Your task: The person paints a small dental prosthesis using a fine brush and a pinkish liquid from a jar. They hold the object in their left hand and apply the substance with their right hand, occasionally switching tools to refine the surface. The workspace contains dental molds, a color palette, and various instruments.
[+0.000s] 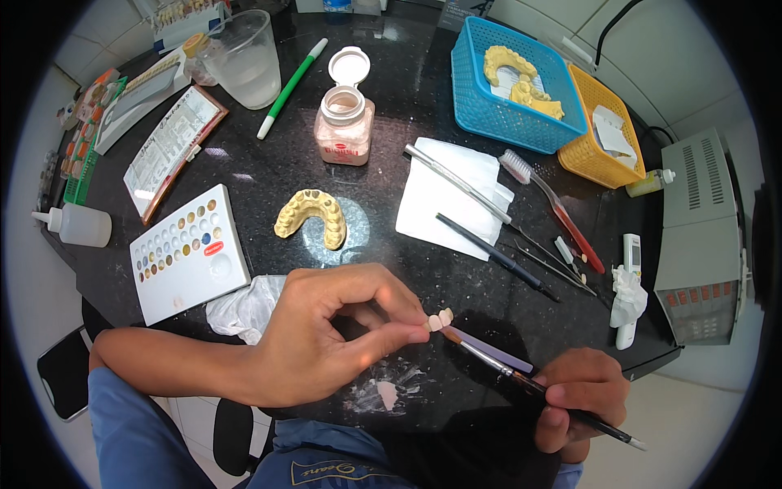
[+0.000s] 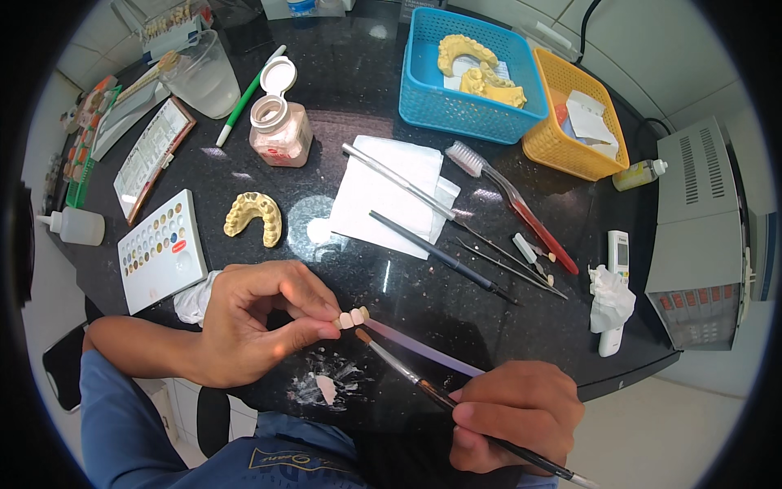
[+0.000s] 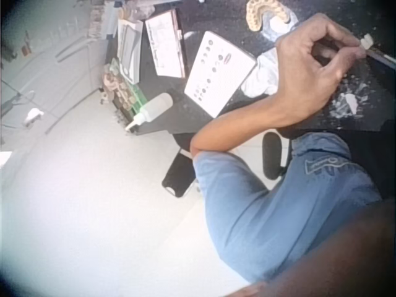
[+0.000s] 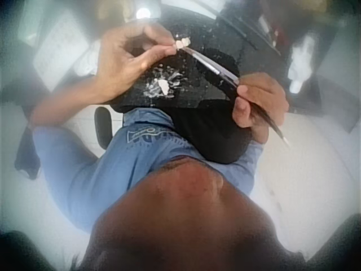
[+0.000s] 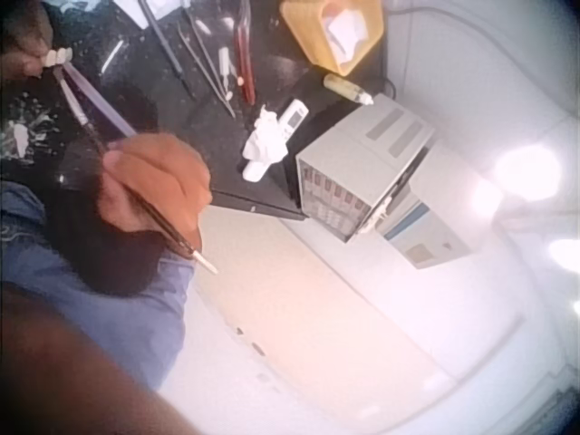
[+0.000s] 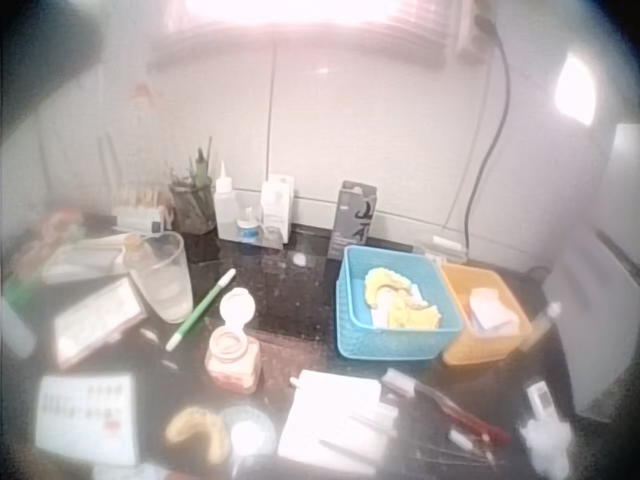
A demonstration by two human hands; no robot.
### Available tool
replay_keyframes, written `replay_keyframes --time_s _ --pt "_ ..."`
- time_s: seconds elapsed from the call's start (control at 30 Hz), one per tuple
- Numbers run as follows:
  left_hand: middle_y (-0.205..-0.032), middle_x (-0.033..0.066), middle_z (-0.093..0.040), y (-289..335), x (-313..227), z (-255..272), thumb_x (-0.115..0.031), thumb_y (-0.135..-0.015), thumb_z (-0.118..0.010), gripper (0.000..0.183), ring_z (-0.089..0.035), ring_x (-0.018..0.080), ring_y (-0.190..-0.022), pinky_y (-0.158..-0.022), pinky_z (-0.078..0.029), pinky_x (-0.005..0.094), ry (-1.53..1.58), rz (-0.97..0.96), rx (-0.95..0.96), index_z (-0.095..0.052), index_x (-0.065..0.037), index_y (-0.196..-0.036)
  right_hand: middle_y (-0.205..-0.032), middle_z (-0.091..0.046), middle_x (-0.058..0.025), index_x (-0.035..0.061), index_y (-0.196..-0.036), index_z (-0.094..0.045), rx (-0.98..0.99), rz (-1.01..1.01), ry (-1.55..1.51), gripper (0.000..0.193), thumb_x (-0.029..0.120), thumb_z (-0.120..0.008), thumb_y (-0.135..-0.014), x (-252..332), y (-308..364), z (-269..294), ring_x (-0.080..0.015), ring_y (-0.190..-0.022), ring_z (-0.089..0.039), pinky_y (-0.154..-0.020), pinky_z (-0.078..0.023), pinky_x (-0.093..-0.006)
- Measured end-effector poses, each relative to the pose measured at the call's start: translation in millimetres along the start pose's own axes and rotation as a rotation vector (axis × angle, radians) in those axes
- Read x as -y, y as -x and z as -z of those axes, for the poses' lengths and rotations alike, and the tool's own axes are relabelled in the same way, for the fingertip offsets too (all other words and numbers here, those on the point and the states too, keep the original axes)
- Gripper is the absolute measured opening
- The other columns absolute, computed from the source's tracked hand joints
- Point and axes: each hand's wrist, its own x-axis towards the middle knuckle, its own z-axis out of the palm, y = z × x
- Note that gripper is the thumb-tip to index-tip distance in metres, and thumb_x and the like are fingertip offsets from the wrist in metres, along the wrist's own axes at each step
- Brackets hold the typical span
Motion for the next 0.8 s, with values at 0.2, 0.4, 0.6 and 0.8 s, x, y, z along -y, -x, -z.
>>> replay_keyframes --time_s 0.2,0.4,0.6,0.8 --pt "-0.090 0.0160 -0.065 0.3 0.2 0.1 0.011 -0.078 -0.068 0.010 -0.066 0.0155 -0.080 -0.070 -0.054 0.0228 -0.008 0.007 0.003 -0.063 0.004 -0.082 -0.083 -0.068 -0.0130 0.0034 -0.093 -0.064 0.038 -0.064 -0.017 0.025 0.005 -0.076 -0.070 0.7 -4.9 -4.2 -0.0221 -0.062 -0.069 -0.052 -0.056 -0.0293" --pt "-0.090 0.0159 -0.065 -0.5 0.4 0.2 0.011 -0.078 -0.068 0.011 -0.066 0.0154 -0.080 -0.070 -0.054 0.0227 -0.013 -0.008 0.009 -0.063 0.004 -0.083 -0.083 -0.068 -0.0124 0.0039 -0.095 -0.064 0.078 -0.058 0.011 0.026 0.005 -0.075 -0.071 3.2 -9.4 -3.3 -0.0223 -0.062 -0.069 -0.051 -0.055 -0.0292" --pt "-0.090 0.0154 -0.065 0.3 1.9 1.3 0.011 -0.078 -0.068 0.011 -0.066 0.0147 -0.080 -0.070 -0.054 0.0223 -0.003 -0.007 0.012 -0.062 0.004 -0.083 -0.080 -0.067 -0.0102 0.0047 -0.093 -0.065 0.028 -0.003 -0.054 0.025 0.006 -0.076 -0.071 -0.4 -0.6 0.4 -0.0205 -0.059 -0.067 -0.049 -0.053 -0.0275" --pt "-0.091 0.0153 -0.065 0.1 0.8 0.7 0.011 -0.078 -0.068 0.011 -0.066 0.0144 -0.081 -0.070 -0.054 0.0222 -0.011 0.002 0.013 -0.062 0.004 -0.084 -0.084 -0.069 -0.0110 0.0051 -0.096 -0.065 0.068 -0.015 0.014 0.029 0.005 -0.077 -0.070 0.3 -5.0 -1.8 -0.0189 -0.057 -0.066 -0.047 -0.051 -0.0257"
